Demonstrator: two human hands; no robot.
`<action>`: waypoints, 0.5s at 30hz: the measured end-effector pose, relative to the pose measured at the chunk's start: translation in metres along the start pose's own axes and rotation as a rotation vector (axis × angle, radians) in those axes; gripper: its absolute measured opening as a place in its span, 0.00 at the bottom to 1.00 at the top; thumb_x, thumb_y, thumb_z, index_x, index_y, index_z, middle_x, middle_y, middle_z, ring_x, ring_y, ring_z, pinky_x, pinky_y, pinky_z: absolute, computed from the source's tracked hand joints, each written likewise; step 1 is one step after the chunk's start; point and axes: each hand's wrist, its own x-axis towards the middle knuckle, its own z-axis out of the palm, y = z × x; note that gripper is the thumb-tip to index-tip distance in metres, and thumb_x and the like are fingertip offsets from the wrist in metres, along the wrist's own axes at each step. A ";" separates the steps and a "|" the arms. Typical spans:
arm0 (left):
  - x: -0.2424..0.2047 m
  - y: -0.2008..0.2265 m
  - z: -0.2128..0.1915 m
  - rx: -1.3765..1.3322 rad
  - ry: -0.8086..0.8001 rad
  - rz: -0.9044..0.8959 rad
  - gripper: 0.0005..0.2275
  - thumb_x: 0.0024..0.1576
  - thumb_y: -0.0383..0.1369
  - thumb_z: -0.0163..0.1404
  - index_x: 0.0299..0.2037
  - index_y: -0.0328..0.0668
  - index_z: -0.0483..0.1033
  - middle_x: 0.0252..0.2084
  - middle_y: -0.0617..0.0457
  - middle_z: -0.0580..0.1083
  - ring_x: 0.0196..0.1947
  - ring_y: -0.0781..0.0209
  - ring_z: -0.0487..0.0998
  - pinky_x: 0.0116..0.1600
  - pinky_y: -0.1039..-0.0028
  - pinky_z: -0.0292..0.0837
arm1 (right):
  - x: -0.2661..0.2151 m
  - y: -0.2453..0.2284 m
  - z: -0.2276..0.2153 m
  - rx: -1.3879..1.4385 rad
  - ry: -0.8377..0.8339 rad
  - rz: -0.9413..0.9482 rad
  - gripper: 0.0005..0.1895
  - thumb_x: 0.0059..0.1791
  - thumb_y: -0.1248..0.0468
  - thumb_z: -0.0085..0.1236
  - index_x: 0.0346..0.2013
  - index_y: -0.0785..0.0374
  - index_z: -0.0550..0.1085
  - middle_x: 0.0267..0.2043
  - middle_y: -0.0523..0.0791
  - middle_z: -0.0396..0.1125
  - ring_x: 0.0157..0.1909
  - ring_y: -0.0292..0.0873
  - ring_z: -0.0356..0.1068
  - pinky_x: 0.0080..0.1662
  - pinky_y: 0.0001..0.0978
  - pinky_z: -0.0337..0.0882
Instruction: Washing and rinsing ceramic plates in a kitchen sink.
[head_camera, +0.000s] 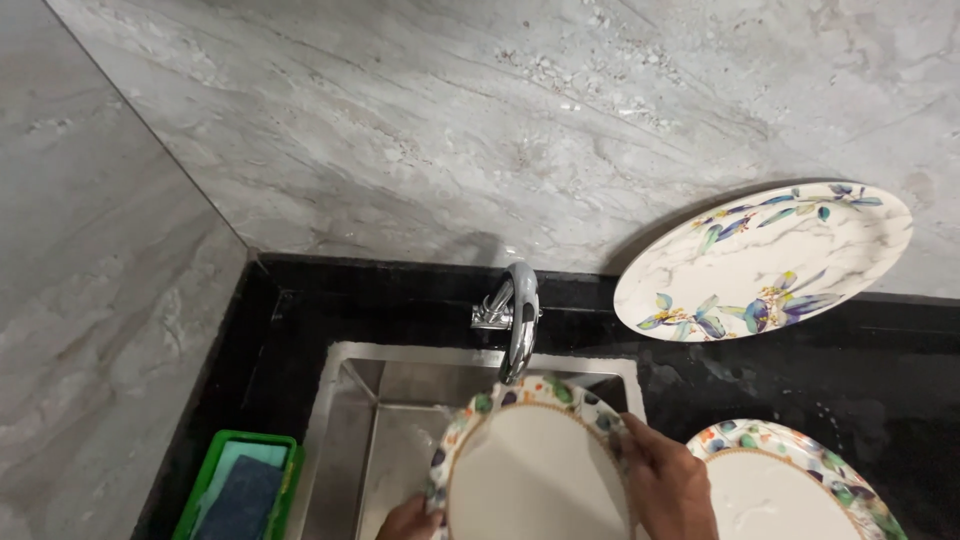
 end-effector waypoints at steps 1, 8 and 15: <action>0.003 0.016 0.013 -0.002 -0.001 -0.001 0.27 0.55 0.42 0.58 0.60 0.32 0.72 0.46 0.49 0.81 0.41 0.60 0.79 0.50 0.65 0.72 | -0.001 0.005 -0.003 -0.003 0.000 0.000 0.20 0.49 0.58 0.58 0.57 0.46 0.79 0.41 0.54 0.79 0.44 0.46 0.82 0.50 0.36 0.75; 0.031 0.120 0.058 0.051 0.093 0.392 0.23 0.55 0.43 0.57 0.53 0.30 0.75 0.43 0.50 0.78 0.42 0.61 0.76 0.51 0.65 0.73 | 0.020 0.092 0.035 0.528 0.070 -0.065 0.19 0.53 0.63 0.53 0.59 0.64 0.75 0.45 0.50 0.78 0.48 0.39 0.76 0.51 0.33 0.73; -0.047 0.230 0.077 0.339 0.121 0.703 0.13 0.70 0.35 0.47 0.51 0.28 0.74 0.42 0.50 0.74 0.43 0.66 0.71 0.51 0.68 0.68 | 0.001 0.101 0.078 1.039 -0.131 0.143 0.16 0.53 0.70 0.49 0.56 0.71 0.70 0.42 0.49 0.72 0.40 0.41 0.70 0.43 0.35 0.70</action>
